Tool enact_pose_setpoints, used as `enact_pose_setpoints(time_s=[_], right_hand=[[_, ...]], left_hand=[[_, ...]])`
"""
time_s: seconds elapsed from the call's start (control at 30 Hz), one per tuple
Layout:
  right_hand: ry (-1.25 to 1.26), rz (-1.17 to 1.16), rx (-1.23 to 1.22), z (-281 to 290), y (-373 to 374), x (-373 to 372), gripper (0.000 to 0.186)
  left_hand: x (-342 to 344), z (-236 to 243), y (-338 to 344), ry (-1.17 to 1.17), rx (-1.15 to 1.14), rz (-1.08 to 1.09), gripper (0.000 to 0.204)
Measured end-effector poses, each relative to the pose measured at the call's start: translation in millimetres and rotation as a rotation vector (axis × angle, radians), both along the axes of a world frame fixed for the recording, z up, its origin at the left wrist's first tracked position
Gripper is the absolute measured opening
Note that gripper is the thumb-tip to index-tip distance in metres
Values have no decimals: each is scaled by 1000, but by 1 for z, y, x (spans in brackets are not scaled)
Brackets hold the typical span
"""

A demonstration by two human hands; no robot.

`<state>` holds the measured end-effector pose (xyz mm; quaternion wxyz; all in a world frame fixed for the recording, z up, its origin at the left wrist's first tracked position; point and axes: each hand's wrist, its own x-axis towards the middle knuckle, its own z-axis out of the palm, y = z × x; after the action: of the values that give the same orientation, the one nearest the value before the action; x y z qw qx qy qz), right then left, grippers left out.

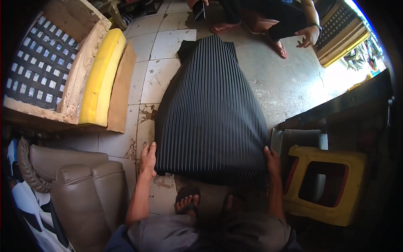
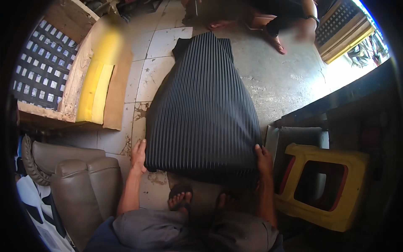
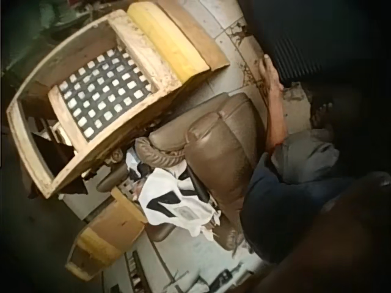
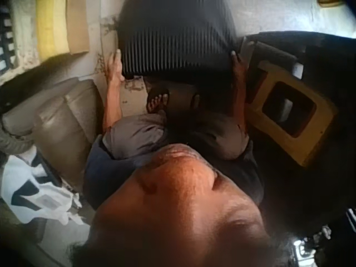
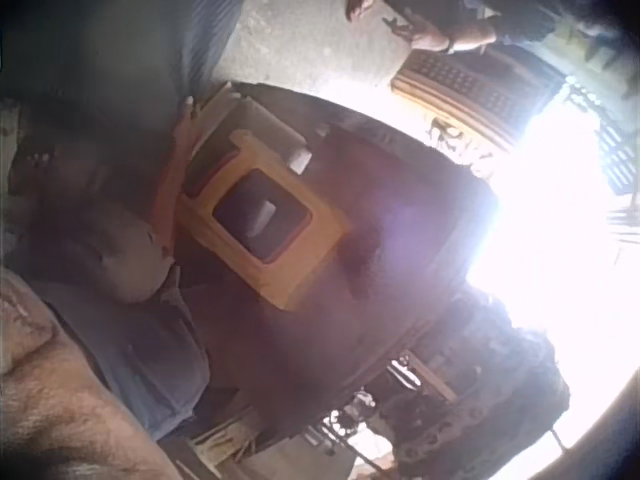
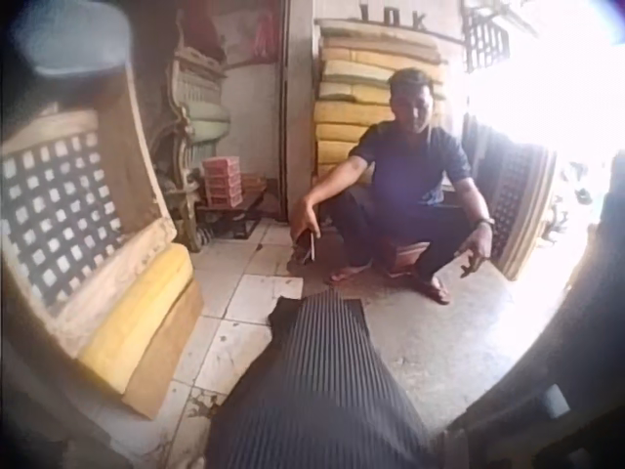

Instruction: The person uses a screwdriver to remove screws from a black motorcycle seat base. They then flip the seat over and use a scraper to clean the surface of the white foam cushion. Finally, they pick up a black fabric cover and place it over the foam.

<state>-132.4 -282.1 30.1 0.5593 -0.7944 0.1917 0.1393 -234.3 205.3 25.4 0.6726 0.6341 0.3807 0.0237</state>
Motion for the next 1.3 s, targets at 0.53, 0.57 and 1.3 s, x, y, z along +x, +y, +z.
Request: enact_pose_setpoints(time_s=[0.53,0.57,1.3], right_hand=[[167,28,87,-84,-45,-78,69],[174,125,-16,-84,-36,-79,68],[170,64,4,-12,-38,-139,60]], left_hand=[[-94,-31,-24,58,398,-55,33],[-95,-35,-27,44,443,-59,34],[-171,22,-46,98,459,-100,34]])
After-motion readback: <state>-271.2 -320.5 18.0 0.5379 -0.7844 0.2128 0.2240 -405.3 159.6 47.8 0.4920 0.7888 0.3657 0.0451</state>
